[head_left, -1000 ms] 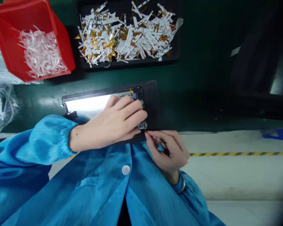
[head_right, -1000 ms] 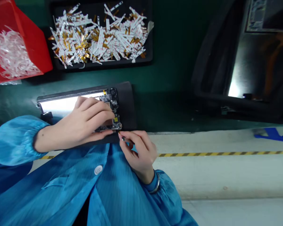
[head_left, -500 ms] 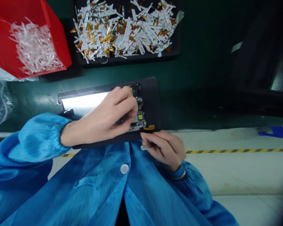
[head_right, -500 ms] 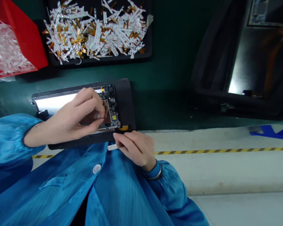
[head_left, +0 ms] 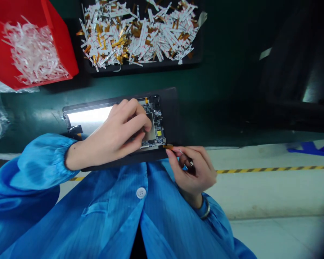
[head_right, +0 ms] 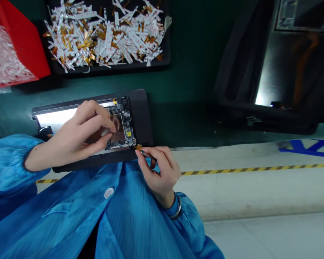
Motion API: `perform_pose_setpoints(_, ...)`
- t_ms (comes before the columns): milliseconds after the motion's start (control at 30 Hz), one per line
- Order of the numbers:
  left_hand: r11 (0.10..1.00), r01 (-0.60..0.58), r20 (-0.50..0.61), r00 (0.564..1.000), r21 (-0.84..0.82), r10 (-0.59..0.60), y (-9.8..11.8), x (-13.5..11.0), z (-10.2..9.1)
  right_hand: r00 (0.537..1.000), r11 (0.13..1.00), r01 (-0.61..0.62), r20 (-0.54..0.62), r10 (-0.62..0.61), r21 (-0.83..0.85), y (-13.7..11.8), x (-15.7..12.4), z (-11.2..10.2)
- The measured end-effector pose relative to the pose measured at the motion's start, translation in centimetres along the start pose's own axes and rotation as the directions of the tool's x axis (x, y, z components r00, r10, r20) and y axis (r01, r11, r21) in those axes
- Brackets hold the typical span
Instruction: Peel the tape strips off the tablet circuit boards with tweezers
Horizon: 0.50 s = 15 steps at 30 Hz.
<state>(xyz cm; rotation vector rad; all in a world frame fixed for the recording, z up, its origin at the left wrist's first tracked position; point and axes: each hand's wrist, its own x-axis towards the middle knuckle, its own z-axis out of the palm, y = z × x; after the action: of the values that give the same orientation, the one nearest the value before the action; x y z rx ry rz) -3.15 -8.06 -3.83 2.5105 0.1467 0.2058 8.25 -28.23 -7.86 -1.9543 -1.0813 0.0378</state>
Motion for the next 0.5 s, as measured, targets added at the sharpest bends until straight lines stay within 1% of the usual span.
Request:
perform_pose_setpoints(133,1.000,-0.004,-0.003,1.000,0.024,0.004,0.0,-0.1,0.3,0.998,0.999,0.038,-0.044,-0.038,-0.004,0.0,-0.1,0.2)
perform_pose_setpoints(200,0.999,-0.014,0.000,1.000,0.040,0.014,-0.1,-0.2,0.4,0.990,0.991,0.130,-0.045,-0.131,-0.020,0.2,-0.1,0.3)
perform_pose_setpoints(267,0.998,-0.026,0.005,1.000,0.063,0.026,-0.1,-0.3,0.6,0.959,0.958,0.282,-0.010,-0.283,-0.050,0.5,0.2,0.3)
perform_pose_setpoints(333,0.995,-0.045,0.010,0.999,0.087,0.044,-0.1,-0.5,0.8,0.908,0.904,0.418,0.039,-0.416,-0.084,0.7,0.6,0.4)
perform_pose_setpoints(400,0.991,-0.083,0.010,0.997,0.103,0.083,0.0,-0.7,0.9,0.873,0.866,0.487,0.075,-0.482,-0.108,0.9,1.0,0.5)
perform_pose_setpoints(500,0.980,-0.145,0.021,0.989,0.135,0.143,0.2,-0.9,1.0,0.852,0.844,0.523,0.093,-0.516,-0.115,1.0,1.5,0.6)
